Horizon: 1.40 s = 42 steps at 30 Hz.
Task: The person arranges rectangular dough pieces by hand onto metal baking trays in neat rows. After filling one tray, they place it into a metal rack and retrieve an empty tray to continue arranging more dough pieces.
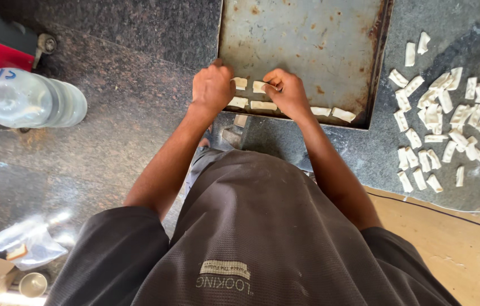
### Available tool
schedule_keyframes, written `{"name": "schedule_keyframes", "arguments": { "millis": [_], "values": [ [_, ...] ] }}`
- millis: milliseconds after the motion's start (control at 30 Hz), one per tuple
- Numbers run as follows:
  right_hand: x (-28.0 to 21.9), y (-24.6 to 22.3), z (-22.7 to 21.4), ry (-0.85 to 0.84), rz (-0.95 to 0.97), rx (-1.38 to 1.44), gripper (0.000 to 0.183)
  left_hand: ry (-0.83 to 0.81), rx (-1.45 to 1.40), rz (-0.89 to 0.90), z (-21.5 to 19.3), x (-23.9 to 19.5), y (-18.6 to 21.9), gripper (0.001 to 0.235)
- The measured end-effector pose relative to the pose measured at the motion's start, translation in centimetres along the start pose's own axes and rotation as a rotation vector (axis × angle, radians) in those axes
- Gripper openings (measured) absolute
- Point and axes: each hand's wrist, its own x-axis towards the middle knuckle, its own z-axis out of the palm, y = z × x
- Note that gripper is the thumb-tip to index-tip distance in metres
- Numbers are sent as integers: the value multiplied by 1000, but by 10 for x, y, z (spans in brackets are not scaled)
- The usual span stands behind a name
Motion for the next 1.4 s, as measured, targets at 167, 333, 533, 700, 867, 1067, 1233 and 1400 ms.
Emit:
{"name": "schedule_keyframes", "arguments": {
  "millis": [167,333,533,700,867,1067,1233,1400],
  "values": [
    [0,-15,-3,21,-43,-65,19,72,-36,-79,-2,-5,15,13],
    [-16,-16,-52,206,-377,-147,16,263,-94,-3,-21,-10,41,27],
    [-67,53,-184,476,54,53,17,57,-273,103,-12,19,108,17],
    [-140,121,-253,692,258,-63,16,-23,-363,428,28,58,202,18],
    [-167,175,-261,782,275,-85,21,-220,-327,560,85,88,290,24],
    [-146,190,-250,835,273,-311,24,-192,-222,645,172,136,349,37],
    [-133,171,-252,804,338,-438,26,-155,-57,652,214,163,367,36],
    [-131,160,-259,729,295,-204,22,-286,-95,628,207,163,362,18]
  ]
}}
